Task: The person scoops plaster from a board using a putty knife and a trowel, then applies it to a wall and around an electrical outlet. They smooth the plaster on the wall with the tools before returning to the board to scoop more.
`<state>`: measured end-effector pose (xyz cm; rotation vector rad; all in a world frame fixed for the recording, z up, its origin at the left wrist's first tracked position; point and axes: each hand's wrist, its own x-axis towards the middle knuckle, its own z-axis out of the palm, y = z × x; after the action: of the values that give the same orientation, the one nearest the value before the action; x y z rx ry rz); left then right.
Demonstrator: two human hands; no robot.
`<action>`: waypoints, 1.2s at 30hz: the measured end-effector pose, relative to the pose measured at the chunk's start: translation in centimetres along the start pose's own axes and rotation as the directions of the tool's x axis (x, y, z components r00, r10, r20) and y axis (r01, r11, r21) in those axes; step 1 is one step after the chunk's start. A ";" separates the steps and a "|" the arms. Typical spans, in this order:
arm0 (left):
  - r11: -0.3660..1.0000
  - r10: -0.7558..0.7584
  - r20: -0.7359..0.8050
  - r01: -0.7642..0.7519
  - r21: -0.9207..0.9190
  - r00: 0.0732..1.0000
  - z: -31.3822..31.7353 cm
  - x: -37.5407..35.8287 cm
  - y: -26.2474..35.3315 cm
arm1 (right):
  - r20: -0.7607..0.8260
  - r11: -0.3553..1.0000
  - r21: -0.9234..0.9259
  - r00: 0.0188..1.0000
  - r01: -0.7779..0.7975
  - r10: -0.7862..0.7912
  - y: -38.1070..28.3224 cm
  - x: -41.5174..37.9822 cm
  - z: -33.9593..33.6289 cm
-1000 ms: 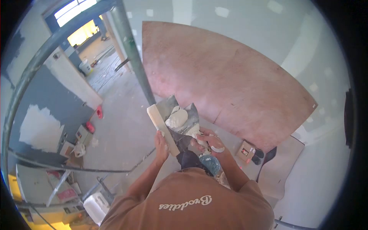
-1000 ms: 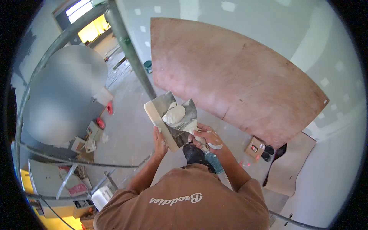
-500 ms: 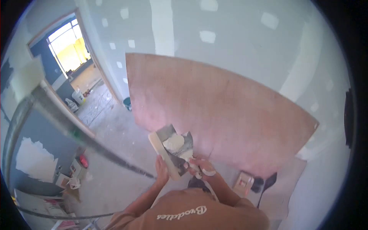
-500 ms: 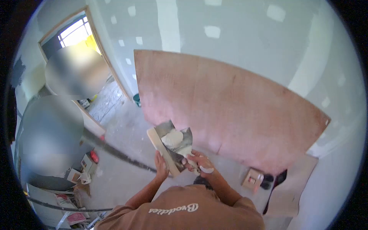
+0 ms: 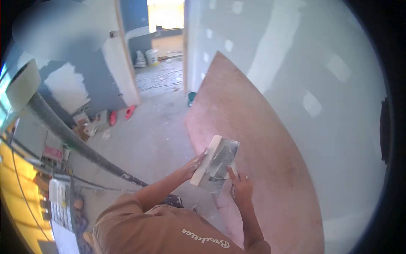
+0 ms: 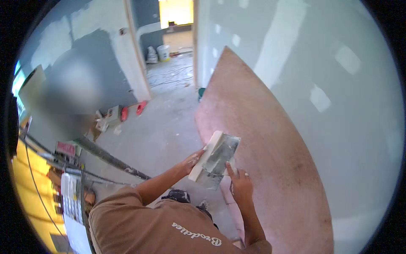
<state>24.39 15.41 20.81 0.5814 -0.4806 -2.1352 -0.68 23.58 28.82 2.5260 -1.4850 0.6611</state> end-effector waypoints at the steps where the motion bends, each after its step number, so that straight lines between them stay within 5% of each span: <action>1: 0.999 -0.037 -0.017 0.037 0.013 0.999 1.2 -0.7 0.7 | 0.007 0.999 0.019 0.999 0.035 -0.036 0.3 -0.3 0.7; 2: 0.997 -0.021 -0.138 0.031 0.076 0.990 2.4 -0.6 2.0 | 0.047 1.000 0.028 0.999 -0.013 0.012 1.5 0.4 1.8; 8: 0.999 0.040 -0.198 -0.039 0.007 0.979 -1.6 0.6 2.1 | 0.011 0.989 0.137 0.998 -0.062 0.061 4.4 -0.4 9.0; 12: 0.980 0.188 -0.293 -0.159 0.119 0.937 -15.3 8.9 -3.0 | 0.029 0.925 0.311 0.975 -0.218 0.220 10.3 -4.8 26.0; 15: 0.972 0.223 -0.084 -0.215 0.093 0.971 -22.2 12.6 -4.4 | -0.097 0.921 0.361 0.976 -0.148 0.195 12.6 -6.5 32.8; 17: 0.922 0.388 -0.314 -0.360 0.144 0.867 -22.0 14.8 -3.7 | -0.180 0.884 0.457 0.963 -0.100 0.202 14.8 -6.0 38.7; 19: 0.882 0.470 -0.308 -0.422 0.212 0.827 -25.7 16.7 -4.1 | -0.218 0.823 0.563 0.949 -0.069 0.229 16.0 -6.4 43.5; 21: 0.835 0.544 -0.291 -0.471 0.285 0.787 -27.7 17.0 -3.9 | 0.265 0.101 0.930 0.837 -0.353 0.478 16.4 -6.6 46.7; 22: 0.811 0.578 -0.305 -0.489 0.321 0.757 -28.4 17.0 -3.8 | 0.267 0.091 0.934 0.844 -0.346 0.465 17.0 -6.0 48.5; 24: 0.760 0.628 -0.258 -0.510 0.402 0.734 -31.5 16.3 -3.6 | 0.368 -0.298 0.912 0.882 -0.282 0.294 17.7 -4.5 51.0; 25: 0.762 0.627 -0.273 -0.503 0.408 0.729 -33.3 16.2 -3.7 | 0.381 -0.311 0.905 0.879 -0.291 0.286 17.6 -3.9 51.9; 27: 0.646 0.760 -0.229 -0.669 0.368 0.608 -34.0 15.2 -3.6 | 0.558 -0.604 0.709 0.814 -0.365 0.163 17.3 -1.7 52.7; 28: 0.643 0.765 -0.294 -0.665 0.379 0.573 -36.5 14.1 -2.7 | 0.565 -0.606 0.702 0.811 -0.375 0.153 16.7 -0.1 52.9; 33: 0.507 0.862 -0.283 -0.708 0.492 0.421 -39.3 8.1 -3.1 | 0.408 -0.782 0.307 0.817 -0.543 -0.407 14.9 5.1 55.5; 36: 0.442 0.874 -0.409 -0.781 0.441 0.263 -40.4 5.5 -3.2 | 0.480 -0.718 0.372 0.784 -0.588 -0.394 12.8 7.8 58.5</action>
<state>42.10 7.44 -15.22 0.8042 -0.4394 -0.7812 9.14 -8.49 -21.41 3.4235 -1.4407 4.0127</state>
